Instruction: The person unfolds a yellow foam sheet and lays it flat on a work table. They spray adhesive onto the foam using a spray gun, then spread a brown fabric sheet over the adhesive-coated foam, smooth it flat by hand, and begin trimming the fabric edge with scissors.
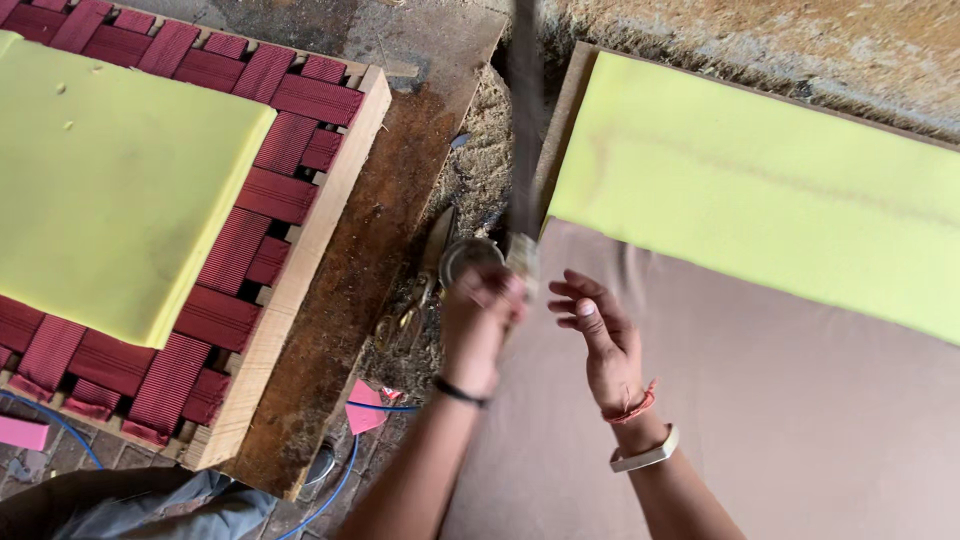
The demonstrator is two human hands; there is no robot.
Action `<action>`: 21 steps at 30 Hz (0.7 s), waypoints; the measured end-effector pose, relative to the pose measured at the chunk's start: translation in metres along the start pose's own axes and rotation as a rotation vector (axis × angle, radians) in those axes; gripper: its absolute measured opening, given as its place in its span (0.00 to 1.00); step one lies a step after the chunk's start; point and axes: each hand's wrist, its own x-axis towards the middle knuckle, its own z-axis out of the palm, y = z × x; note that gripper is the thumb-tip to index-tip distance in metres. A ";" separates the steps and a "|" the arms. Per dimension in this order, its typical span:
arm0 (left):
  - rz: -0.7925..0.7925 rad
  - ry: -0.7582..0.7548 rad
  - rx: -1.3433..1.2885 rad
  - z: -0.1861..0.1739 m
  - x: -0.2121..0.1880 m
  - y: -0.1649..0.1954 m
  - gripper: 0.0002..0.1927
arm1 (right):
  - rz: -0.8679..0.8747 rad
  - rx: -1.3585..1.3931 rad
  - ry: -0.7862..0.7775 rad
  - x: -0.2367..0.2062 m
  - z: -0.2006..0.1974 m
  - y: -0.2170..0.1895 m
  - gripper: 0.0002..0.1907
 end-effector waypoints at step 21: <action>0.390 0.006 1.724 0.076 0.099 -0.138 0.47 | -0.461 -1.112 -0.028 0.117 -0.237 0.059 0.04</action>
